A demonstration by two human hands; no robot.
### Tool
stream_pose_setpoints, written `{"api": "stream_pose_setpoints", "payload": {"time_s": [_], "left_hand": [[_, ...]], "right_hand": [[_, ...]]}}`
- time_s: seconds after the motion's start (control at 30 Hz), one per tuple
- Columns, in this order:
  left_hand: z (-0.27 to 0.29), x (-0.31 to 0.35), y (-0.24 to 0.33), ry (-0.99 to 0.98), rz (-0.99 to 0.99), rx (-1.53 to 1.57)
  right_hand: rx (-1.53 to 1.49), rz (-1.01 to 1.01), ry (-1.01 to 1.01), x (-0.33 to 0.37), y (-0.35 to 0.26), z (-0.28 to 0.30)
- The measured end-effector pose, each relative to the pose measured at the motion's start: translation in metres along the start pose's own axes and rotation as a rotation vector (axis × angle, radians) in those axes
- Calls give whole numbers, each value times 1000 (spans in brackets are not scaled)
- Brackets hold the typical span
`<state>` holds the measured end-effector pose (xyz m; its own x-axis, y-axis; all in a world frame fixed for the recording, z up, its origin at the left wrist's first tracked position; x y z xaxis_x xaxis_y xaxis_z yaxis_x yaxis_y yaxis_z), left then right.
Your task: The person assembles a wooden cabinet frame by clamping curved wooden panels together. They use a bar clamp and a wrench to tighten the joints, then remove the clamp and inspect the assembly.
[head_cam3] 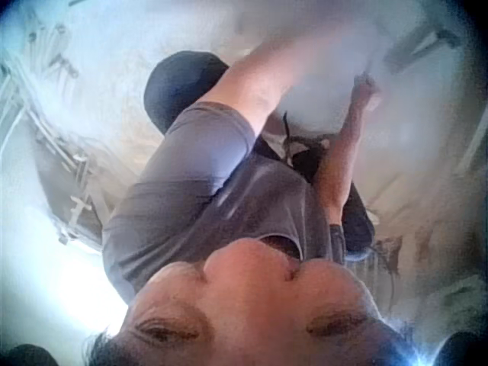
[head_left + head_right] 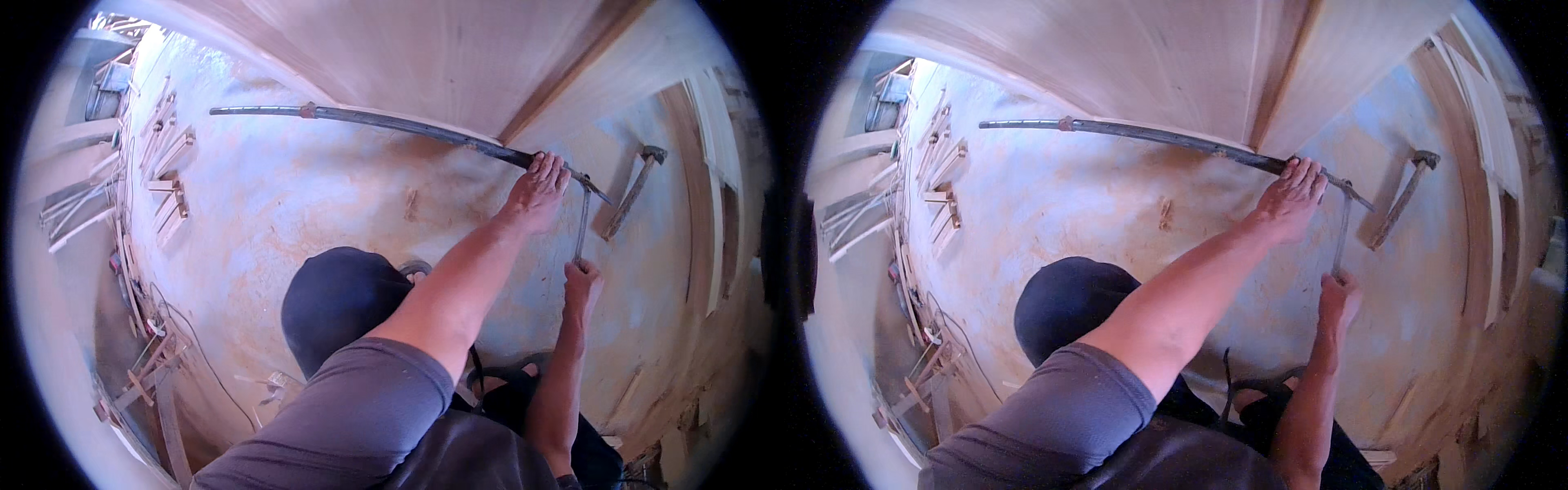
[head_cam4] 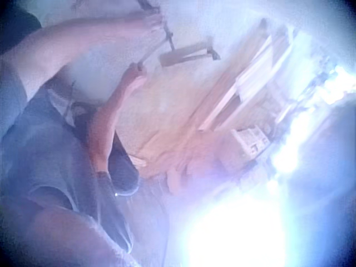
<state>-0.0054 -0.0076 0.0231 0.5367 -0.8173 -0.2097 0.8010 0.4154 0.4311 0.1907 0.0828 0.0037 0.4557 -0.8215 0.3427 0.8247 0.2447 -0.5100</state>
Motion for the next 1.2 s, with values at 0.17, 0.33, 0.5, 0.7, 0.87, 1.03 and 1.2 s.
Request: {"api": "stream_pose_setpoints", "payload": {"time_s": [0.17,0.33,0.5,0.7,0.87,1.03,1.2], "left_hand": [[-14,-31,-5,-203,71,-5],[-18,-36,-10,-199,82,-44],[-7,-35,-5,-293,107,-20],[-6,-24,-16,-265,130,-19],[-7,-43,3,-293,99,102],[-22,-36,-27,-281,117,8],[-18,-55,-4,-457,141,58]], "right_hand": [[-661,-221,-146,6,39,-14],[-1167,-315,-94,8,33,-22],[-1230,-363,170,27,-8,5],[-1143,-529,-8,26,-22,16],[-941,-503,-308,5,6,5],[-814,-233,-469,5,-27,3],[-1631,-151,-658,-15,0,-39]]}}
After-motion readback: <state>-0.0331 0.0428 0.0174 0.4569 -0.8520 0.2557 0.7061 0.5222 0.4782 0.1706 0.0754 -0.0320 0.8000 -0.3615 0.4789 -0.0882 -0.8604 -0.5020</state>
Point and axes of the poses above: each hand's wrist, its own x-axis away from the middle knuckle, its own z-axis out of the back of the hand, y = z × x, the point moved 8 cm from there along -x, towards the middle knuckle, and after that the axes turned 6 degrees about x, right-handed, at the moved point
